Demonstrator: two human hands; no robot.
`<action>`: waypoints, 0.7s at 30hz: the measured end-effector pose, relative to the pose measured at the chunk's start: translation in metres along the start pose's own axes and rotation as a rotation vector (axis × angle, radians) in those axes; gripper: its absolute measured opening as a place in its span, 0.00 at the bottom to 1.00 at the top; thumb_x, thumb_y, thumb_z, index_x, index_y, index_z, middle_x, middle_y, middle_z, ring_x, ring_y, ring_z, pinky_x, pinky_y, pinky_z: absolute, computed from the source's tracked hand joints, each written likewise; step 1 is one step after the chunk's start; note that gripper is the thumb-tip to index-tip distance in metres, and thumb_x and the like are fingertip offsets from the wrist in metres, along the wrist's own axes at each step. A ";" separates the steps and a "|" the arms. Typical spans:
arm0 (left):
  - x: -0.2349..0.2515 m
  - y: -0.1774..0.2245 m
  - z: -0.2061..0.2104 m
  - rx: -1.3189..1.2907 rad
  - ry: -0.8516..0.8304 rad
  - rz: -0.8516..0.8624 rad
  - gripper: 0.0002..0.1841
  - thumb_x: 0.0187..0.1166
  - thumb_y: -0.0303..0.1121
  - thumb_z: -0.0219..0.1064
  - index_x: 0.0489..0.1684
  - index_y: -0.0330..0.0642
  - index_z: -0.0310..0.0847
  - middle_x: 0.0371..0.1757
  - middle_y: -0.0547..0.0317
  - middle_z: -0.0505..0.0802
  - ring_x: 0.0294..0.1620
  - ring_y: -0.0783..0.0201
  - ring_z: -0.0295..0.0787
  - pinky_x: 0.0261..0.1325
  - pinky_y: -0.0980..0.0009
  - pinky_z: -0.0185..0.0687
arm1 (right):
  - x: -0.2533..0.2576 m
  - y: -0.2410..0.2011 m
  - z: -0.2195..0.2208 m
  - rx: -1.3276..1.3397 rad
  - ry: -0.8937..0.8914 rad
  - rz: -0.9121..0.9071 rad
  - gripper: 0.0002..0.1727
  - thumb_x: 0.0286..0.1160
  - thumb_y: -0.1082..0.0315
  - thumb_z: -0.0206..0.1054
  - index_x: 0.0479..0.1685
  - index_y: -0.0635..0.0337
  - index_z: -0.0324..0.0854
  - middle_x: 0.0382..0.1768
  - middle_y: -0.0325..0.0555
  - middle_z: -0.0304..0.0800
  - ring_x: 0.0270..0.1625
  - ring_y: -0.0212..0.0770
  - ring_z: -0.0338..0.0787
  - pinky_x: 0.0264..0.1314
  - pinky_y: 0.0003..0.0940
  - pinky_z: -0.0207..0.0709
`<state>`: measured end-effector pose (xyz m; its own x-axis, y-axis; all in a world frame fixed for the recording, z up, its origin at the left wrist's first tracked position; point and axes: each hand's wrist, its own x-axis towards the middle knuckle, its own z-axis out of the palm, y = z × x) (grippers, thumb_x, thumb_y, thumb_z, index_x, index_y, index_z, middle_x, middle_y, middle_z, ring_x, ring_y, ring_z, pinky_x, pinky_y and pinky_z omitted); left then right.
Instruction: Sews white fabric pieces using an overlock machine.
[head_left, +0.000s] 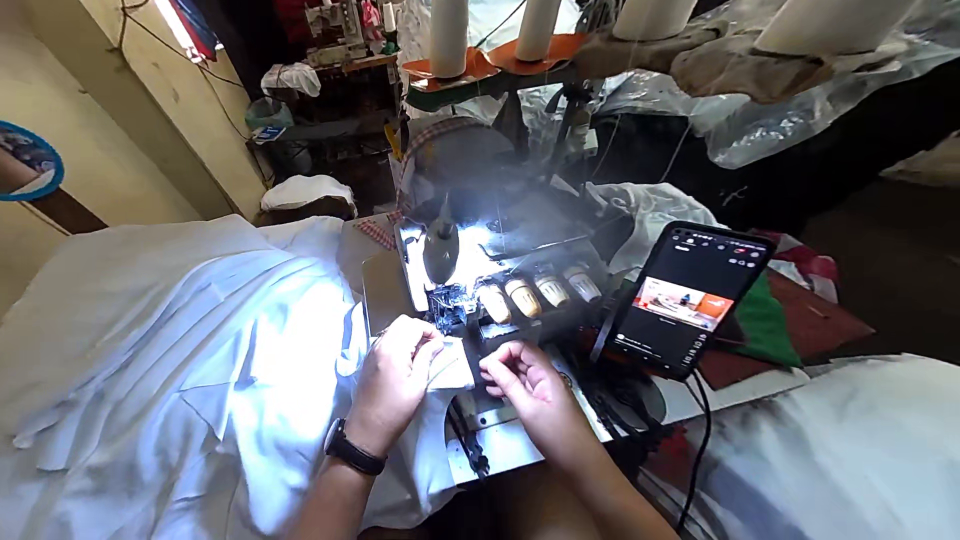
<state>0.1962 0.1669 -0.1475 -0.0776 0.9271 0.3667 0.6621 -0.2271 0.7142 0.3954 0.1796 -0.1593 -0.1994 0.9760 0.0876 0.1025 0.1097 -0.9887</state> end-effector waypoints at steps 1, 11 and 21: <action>-0.001 0.000 0.000 0.005 0.004 -0.004 0.07 0.81 0.39 0.67 0.42 0.50 0.90 0.40 0.70 0.90 0.42 0.75 0.87 0.49 0.71 0.86 | 0.001 0.000 0.000 0.020 -0.013 0.013 0.10 0.81 0.63 0.65 0.50 0.59 0.81 0.43 0.41 0.91 0.45 0.33 0.94 0.47 0.29 0.91; -0.010 0.008 -0.005 0.076 -0.006 -0.079 0.09 0.82 0.40 0.65 0.41 0.53 0.92 0.39 0.74 0.91 0.44 0.75 0.87 0.53 0.68 0.84 | -0.007 0.007 0.015 -0.068 -0.048 0.009 0.18 0.67 0.62 0.79 0.50 0.56 0.80 0.30 0.34 0.87 0.29 0.26 0.87 0.33 0.21 0.84; -0.025 0.018 0.006 0.236 0.082 0.009 0.05 0.76 0.39 0.71 0.38 0.55 0.93 0.44 0.71 0.93 0.55 0.66 0.88 0.65 0.53 0.80 | -0.030 0.023 0.019 0.062 -0.071 0.001 0.16 0.67 0.69 0.77 0.51 0.59 0.79 0.33 0.36 0.88 0.32 0.27 0.89 0.35 0.21 0.85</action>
<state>0.2147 0.1410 -0.1474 -0.1245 0.8958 0.4267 0.8180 -0.1507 0.5551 0.3851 0.1495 -0.1868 -0.2685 0.9600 0.0797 0.0424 0.0945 -0.9946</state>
